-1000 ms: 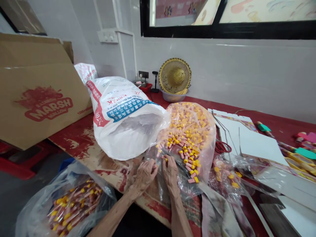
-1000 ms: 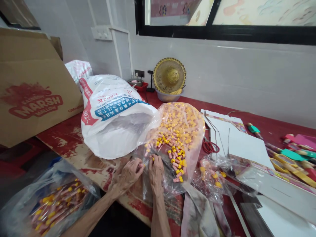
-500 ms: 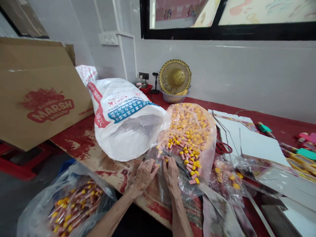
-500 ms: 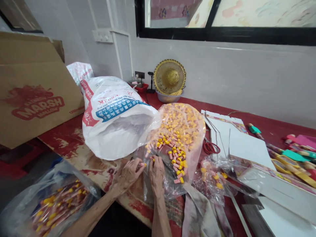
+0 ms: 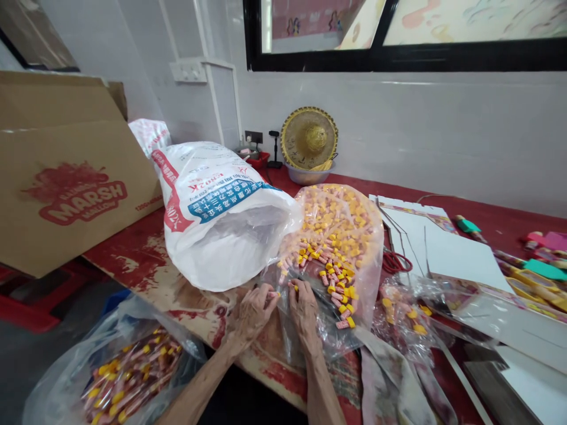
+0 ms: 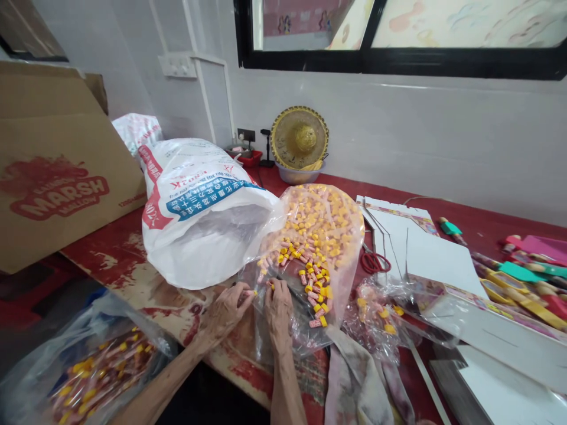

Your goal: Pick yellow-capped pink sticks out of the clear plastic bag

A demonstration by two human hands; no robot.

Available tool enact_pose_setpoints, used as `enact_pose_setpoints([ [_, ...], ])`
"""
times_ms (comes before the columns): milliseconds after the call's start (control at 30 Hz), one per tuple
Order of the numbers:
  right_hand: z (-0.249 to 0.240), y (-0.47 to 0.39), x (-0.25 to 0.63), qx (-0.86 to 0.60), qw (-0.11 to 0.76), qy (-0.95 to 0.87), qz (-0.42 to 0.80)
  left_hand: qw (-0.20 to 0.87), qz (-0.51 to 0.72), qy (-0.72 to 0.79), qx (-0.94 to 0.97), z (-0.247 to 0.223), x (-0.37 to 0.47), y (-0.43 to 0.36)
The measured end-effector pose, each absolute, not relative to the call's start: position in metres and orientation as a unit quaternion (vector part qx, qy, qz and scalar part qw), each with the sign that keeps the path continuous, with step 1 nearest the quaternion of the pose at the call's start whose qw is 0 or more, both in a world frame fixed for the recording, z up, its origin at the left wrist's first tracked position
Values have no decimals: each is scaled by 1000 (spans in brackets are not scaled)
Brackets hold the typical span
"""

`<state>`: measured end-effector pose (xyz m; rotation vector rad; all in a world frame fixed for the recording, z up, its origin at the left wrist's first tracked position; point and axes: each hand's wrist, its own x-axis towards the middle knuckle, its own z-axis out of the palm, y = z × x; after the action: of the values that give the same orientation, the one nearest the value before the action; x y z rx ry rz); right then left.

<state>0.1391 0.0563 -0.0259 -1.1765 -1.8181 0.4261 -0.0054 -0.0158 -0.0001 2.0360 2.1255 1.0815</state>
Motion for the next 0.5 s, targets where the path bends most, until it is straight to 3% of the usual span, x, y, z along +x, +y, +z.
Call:
enact_pose_setpoints([
  [500,-33,60,137,-490,442,-735,156,-17,358,678,641,-7,1,-7],
])
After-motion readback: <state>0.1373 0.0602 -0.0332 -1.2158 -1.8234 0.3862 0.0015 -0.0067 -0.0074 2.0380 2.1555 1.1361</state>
